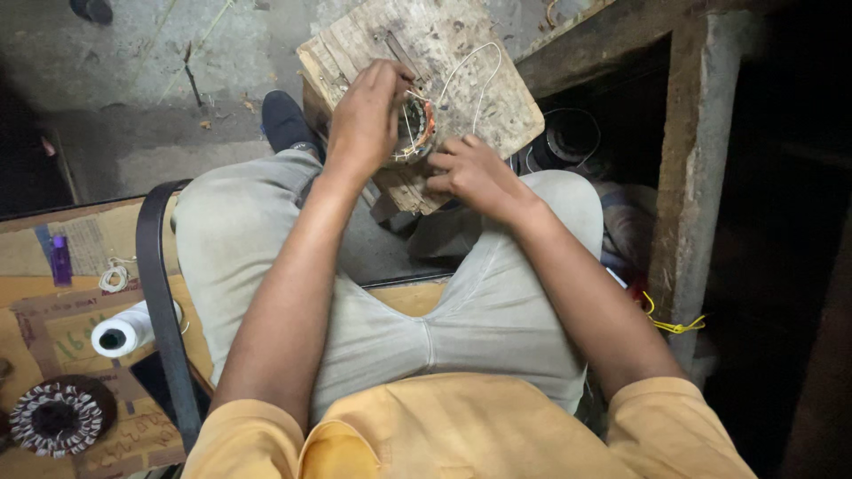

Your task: The person winds white thread around a circular motor stator core placed on a wooden block. They repeatedly pull the thread, wrap it around the copper windings, and adjust the stator position to continue the winding process.

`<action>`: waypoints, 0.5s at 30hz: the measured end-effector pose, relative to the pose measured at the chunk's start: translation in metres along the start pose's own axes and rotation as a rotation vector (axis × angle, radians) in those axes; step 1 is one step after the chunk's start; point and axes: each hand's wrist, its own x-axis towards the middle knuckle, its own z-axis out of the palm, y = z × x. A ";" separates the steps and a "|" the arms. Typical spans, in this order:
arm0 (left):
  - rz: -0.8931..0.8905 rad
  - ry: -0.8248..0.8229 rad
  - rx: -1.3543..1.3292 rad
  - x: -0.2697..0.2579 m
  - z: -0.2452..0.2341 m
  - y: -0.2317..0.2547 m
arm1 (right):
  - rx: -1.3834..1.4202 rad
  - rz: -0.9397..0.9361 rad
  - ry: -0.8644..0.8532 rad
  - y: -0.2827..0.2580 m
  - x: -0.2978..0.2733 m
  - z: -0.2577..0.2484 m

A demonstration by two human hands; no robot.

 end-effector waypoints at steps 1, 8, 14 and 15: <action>-0.004 0.024 0.002 0.000 0.000 0.001 | 0.012 0.007 -0.040 0.001 0.000 0.001; -0.092 0.063 0.027 0.000 0.002 0.007 | 0.069 -0.024 0.047 0.005 -0.001 0.017; -0.177 0.095 0.037 -0.002 0.006 0.009 | 0.028 0.032 -0.031 0.002 -0.003 0.016; -0.191 0.111 0.033 -0.002 0.009 0.010 | -0.034 0.081 -0.019 0.002 -0.003 0.013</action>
